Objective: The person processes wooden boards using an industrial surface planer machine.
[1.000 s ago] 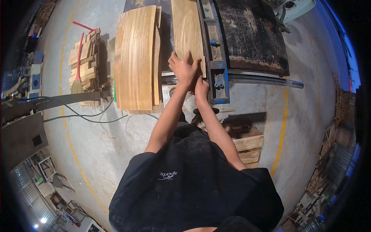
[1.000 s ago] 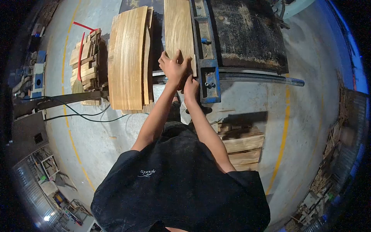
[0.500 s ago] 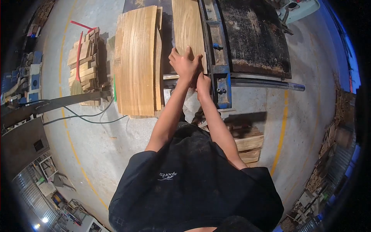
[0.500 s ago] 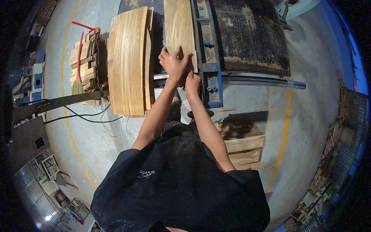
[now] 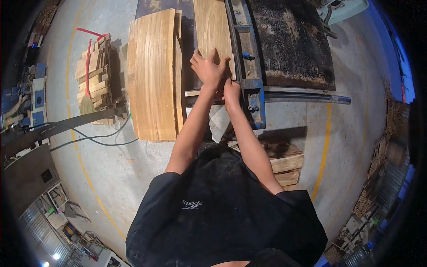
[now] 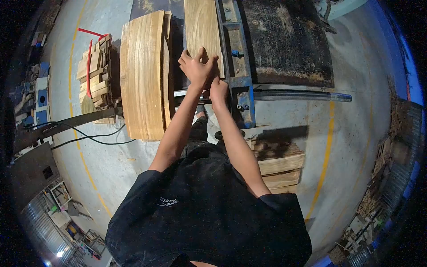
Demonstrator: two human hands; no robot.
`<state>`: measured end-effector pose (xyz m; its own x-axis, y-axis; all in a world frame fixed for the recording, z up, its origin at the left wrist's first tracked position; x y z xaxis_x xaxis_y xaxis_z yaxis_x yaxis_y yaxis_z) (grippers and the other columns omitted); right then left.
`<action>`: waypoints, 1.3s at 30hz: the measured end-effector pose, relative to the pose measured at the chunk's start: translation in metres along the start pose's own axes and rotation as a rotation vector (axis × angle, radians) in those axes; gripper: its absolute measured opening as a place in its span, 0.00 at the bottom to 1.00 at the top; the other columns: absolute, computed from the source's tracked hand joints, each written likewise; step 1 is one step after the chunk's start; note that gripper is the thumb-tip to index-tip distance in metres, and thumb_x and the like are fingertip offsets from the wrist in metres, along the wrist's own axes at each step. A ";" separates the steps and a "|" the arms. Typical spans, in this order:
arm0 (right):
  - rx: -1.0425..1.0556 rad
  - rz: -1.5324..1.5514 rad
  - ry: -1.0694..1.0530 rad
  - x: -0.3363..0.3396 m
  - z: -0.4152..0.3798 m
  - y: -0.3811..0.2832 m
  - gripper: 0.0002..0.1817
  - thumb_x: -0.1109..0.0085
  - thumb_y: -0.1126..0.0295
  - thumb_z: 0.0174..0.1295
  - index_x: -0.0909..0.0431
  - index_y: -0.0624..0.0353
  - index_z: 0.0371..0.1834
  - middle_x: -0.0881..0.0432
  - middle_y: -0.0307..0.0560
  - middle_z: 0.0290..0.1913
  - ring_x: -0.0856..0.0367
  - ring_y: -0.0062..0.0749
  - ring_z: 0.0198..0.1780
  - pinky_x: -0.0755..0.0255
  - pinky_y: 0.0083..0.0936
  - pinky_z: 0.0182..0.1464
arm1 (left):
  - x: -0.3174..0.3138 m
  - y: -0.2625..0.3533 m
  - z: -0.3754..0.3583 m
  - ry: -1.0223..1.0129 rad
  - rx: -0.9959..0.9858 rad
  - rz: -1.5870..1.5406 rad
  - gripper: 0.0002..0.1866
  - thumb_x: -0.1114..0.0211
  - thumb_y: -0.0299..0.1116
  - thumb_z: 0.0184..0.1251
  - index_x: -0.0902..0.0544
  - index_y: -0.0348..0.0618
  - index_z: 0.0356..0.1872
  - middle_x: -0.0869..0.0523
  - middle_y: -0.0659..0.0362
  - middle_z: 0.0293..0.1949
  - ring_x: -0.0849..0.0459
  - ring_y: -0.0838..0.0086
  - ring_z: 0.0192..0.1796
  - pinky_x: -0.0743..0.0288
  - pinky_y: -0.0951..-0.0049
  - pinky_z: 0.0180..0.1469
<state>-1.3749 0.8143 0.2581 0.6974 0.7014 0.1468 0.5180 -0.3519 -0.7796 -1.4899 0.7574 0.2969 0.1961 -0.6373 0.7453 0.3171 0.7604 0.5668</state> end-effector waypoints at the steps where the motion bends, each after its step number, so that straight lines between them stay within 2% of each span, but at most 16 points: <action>1: -0.003 0.000 0.002 -0.001 0.002 -0.002 0.26 0.57 0.56 0.73 0.21 0.68 0.28 0.21 0.49 0.19 0.21 0.36 0.19 0.33 0.30 0.18 | -0.001 0.000 0.002 0.007 -0.004 0.006 0.31 0.25 0.59 0.44 0.12 0.54 0.48 0.32 0.35 0.60 0.36 0.42 0.62 0.37 0.49 0.61; 7: 0.017 -0.078 0.051 -0.012 0.027 -0.004 0.25 0.57 0.60 0.72 0.21 0.71 0.27 0.20 0.58 0.22 0.18 0.47 0.25 0.29 0.39 0.29 | -0.015 0.005 0.030 -0.017 -0.001 -0.025 0.28 0.24 0.54 0.43 0.13 0.56 0.49 0.33 0.35 0.60 0.36 0.42 0.62 0.37 0.49 0.59; 9: 0.086 -0.117 0.083 -0.017 0.034 -0.016 0.23 0.57 0.62 0.71 0.21 0.73 0.29 0.19 0.66 0.27 0.18 0.58 0.31 0.29 0.45 0.37 | -0.020 0.005 0.041 0.000 -0.014 -0.031 0.29 0.24 0.54 0.43 0.13 0.56 0.49 0.32 0.35 0.59 0.36 0.42 0.61 0.37 0.49 0.59; 10: 0.213 -0.150 0.131 -0.022 0.053 -0.008 0.25 0.55 0.59 0.72 0.23 0.70 0.26 0.23 0.51 0.18 0.27 0.32 0.18 0.37 0.34 0.21 | -0.023 0.005 0.047 0.018 -0.027 -0.034 0.29 0.23 0.54 0.43 0.13 0.56 0.49 0.32 0.36 0.59 0.36 0.42 0.61 0.37 0.49 0.59; 11: 0.208 -0.148 0.135 -0.026 0.059 -0.015 0.25 0.55 0.59 0.72 0.23 0.70 0.26 0.23 0.51 0.18 0.27 0.32 0.18 0.37 0.34 0.21 | -0.026 0.005 0.053 0.012 -0.029 -0.034 0.29 0.23 0.54 0.43 0.13 0.56 0.49 0.32 0.36 0.59 0.36 0.42 0.61 0.37 0.49 0.59; 14: 0.266 -0.122 0.184 -0.034 0.057 -0.056 0.19 0.55 0.68 0.68 0.22 0.75 0.29 0.20 0.66 0.26 0.18 0.50 0.31 0.31 0.44 0.36 | -0.040 0.005 0.077 0.002 -0.019 -0.014 0.29 0.23 0.54 0.43 0.13 0.56 0.49 0.32 0.36 0.58 0.36 0.41 0.60 0.37 0.48 0.59; 17: 0.201 -0.165 0.290 -0.047 0.069 -0.073 0.17 0.54 0.70 0.66 0.20 0.75 0.33 0.19 0.72 0.34 0.19 0.65 0.39 0.28 0.46 0.41 | -0.052 0.002 0.100 0.008 0.009 -0.011 0.28 0.24 0.58 0.44 0.12 0.57 0.47 0.33 0.35 0.57 0.36 0.41 0.59 0.39 0.48 0.60; 23: 0.165 -0.015 0.390 -0.071 0.090 -0.095 0.16 0.54 0.70 0.64 0.20 0.76 0.34 0.18 0.72 0.36 0.19 0.64 0.40 0.27 0.45 0.43 | -0.070 -0.007 0.139 -0.040 0.057 -0.051 0.25 0.25 0.56 0.47 0.11 0.57 0.46 0.33 0.36 0.58 0.37 0.41 0.60 0.40 0.47 0.61; 25: 0.160 0.005 0.433 -0.077 0.104 -0.098 0.16 0.53 0.69 0.65 0.20 0.75 0.35 0.19 0.72 0.38 0.19 0.65 0.42 0.27 0.44 0.44 | -0.075 -0.018 0.150 -0.108 0.132 -0.119 0.20 0.25 0.49 0.47 0.10 0.59 0.44 0.33 0.37 0.59 0.37 0.42 0.61 0.38 0.47 0.62; 26: 0.150 0.043 0.417 -0.080 0.108 -0.100 0.17 0.53 0.68 0.68 0.19 0.74 0.36 0.18 0.71 0.37 0.18 0.63 0.41 0.27 0.43 0.46 | -0.074 -0.022 0.159 -0.173 0.170 -0.198 0.17 0.26 0.46 0.49 0.10 0.60 0.43 0.34 0.38 0.61 0.37 0.41 0.63 0.37 0.47 0.63; 27: 0.151 0.040 0.412 -0.082 0.109 -0.104 0.17 0.53 0.68 0.68 0.19 0.74 0.36 0.18 0.71 0.37 0.18 0.63 0.41 0.27 0.43 0.46 | -0.073 -0.027 0.167 -0.204 0.091 -0.205 0.17 0.27 0.44 0.51 0.10 0.55 0.44 0.24 0.40 0.56 0.30 0.44 0.61 0.34 0.51 0.63; 29: 0.150 0.176 0.420 -0.087 0.113 -0.116 0.20 0.52 0.65 0.70 0.19 0.74 0.35 0.16 0.67 0.36 0.17 0.58 0.41 0.27 0.43 0.46 | -0.067 -0.039 0.189 -0.362 -0.047 -0.383 0.23 0.28 0.44 0.56 0.13 0.41 0.50 0.14 0.44 0.42 0.17 0.67 0.44 0.25 0.71 0.51; 30: 0.159 0.151 0.433 -0.091 0.127 -0.118 0.21 0.53 0.63 0.71 0.19 0.73 0.33 0.15 0.61 0.31 0.15 0.50 0.36 0.26 0.39 0.40 | -0.052 -0.042 0.191 -0.470 0.142 -0.526 0.23 0.29 0.39 0.61 0.17 0.34 0.53 0.12 0.52 0.38 0.16 0.75 0.38 0.24 0.78 0.46; 31: 0.050 0.336 0.282 -0.099 0.141 -0.108 0.22 0.53 0.62 0.72 0.19 0.68 0.28 0.16 0.54 0.25 0.16 0.40 0.27 0.26 0.32 0.30 | -0.032 -0.040 0.197 -0.405 0.085 -0.742 0.23 0.31 0.37 0.65 0.19 0.32 0.56 0.12 0.54 0.42 0.16 0.74 0.45 0.24 0.76 0.49; 33: -0.013 0.282 0.248 -0.099 0.136 -0.126 0.22 0.54 0.61 0.73 0.20 0.64 0.26 0.17 0.48 0.21 0.20 0.29 0.19 0.30 0.25 0.21 | 0.019 -0.043 0.203 -0.326 0.054 -0.630 0.23 0.31 0.39 0.65 0.19 0.35 0.56 0.13 0.52 0.47 0.16 0.71 0.51 0.24 0.73 0.53; 39: -0.040 0.342 0.143 -0.111 0.173 -0.142 0.14 0.51 0.58 0.72 0.25 0.58 0.41 0.17 0.43 0.25 0.31 0.20 0.14 0.42 0.20 0.15 | 0.121 -0.107 0.196 -0.014 -0.035 -0.187 0.24 0.25 0.42 0.56 0.16 0.46 0.54 0.27 0.42 0.59 0.27 0.52 0.62 0.29 0.60 0.61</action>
<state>-1.6113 0.8936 0.2477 0.8941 0.4468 -0.0321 0.2605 -0.5770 -0.7741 -1.6818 0.6234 0.3949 0.1182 -0.7651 0.6329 0.3787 0.6239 0.6836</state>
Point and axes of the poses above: each hand's wrist, its own z-axis towards the middle knuckle, its own x-axis out of the back of the hand, y = z × x, the point moved 5 cm from there along z, towards the middle knuckle
